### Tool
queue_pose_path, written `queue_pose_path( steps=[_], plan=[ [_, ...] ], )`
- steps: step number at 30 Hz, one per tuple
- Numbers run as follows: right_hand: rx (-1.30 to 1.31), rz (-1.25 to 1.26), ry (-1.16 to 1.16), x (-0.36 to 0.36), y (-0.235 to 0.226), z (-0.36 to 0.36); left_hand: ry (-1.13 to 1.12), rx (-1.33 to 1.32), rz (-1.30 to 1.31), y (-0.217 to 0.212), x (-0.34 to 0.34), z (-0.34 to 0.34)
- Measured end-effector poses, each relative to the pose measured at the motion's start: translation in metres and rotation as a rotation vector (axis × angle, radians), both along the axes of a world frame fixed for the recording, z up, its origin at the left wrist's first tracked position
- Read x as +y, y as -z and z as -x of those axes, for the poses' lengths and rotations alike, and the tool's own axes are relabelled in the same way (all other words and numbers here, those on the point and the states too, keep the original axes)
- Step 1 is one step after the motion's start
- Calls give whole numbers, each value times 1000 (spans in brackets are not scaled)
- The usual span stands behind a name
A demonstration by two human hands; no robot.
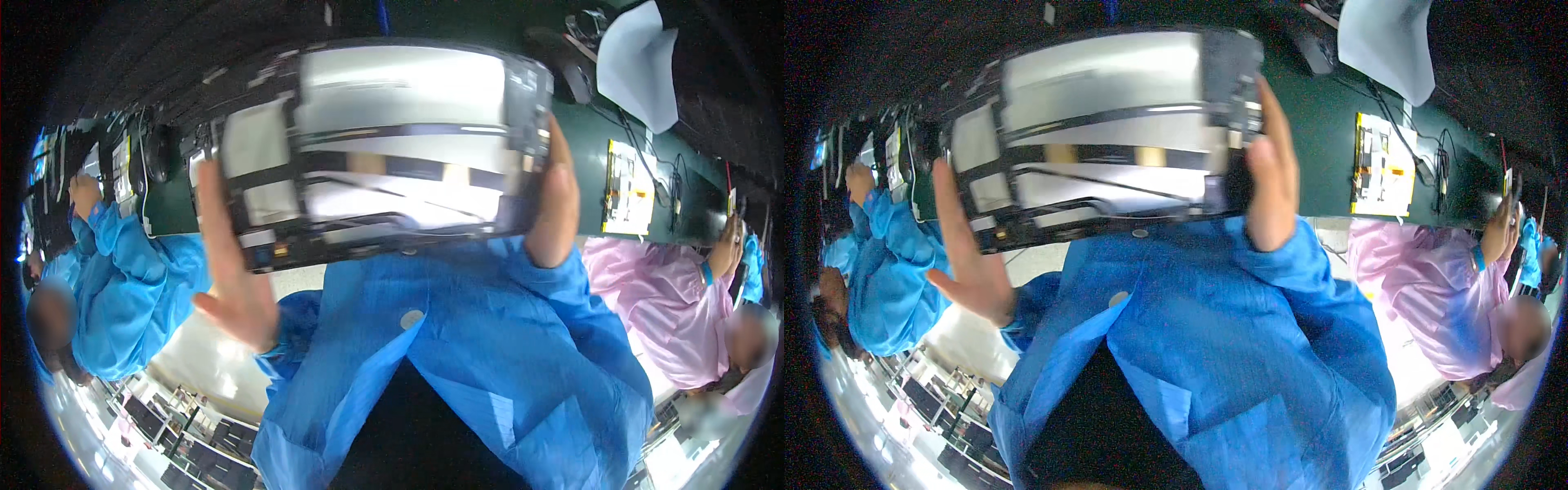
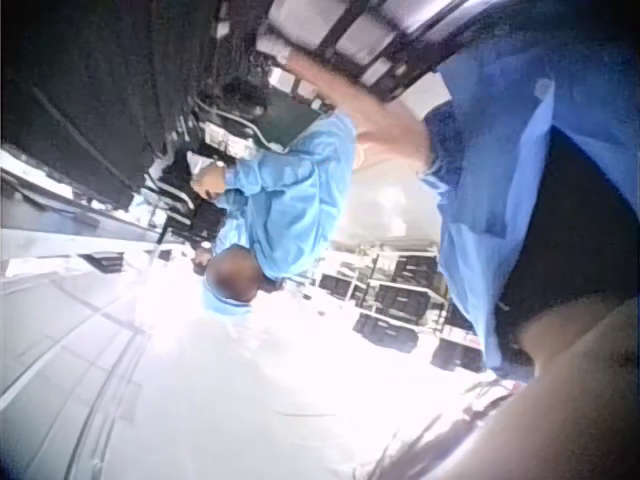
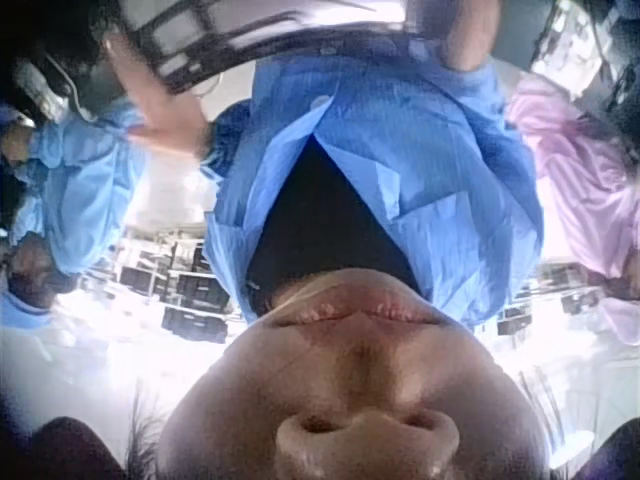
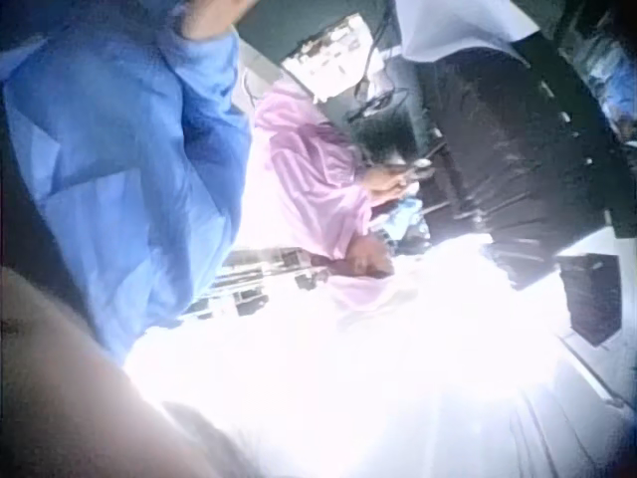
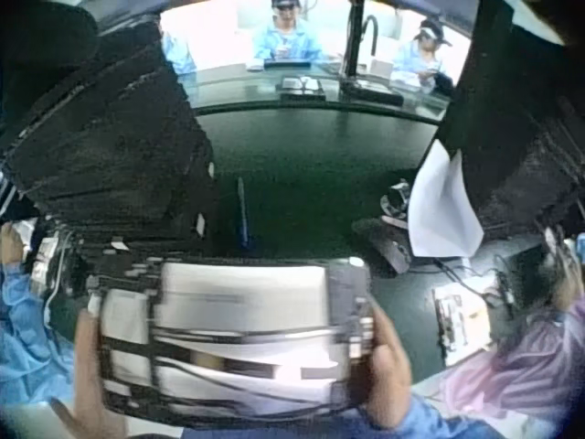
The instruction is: Checking and testing tablet screens and internal components on an assembly line.
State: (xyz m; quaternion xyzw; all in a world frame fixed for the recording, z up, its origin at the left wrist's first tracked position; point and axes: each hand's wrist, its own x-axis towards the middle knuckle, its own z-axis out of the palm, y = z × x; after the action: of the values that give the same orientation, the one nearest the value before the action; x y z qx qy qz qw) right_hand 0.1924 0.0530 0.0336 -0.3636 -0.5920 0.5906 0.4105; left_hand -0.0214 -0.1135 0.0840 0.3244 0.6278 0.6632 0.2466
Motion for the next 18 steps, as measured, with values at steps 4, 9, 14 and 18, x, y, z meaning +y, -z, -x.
queue_pose_path(
  steps=[4, 9, 14, 18],
  plan=[
    [-24, 141, 197, 11, 11, -71, 162, -145, 65, 6, 42, -59],
    [-18, 125, 236, 18, 10, -102, 193, -57, 120, 39, 65, -97],
    [-108, 21, 130, 21, 19, -97, 168, -10, 98, 72, 52, -75],
    [-8, 59, 131, 21, 22, -93, 137, -35, 125, 70, 49, -79]
  ],
)
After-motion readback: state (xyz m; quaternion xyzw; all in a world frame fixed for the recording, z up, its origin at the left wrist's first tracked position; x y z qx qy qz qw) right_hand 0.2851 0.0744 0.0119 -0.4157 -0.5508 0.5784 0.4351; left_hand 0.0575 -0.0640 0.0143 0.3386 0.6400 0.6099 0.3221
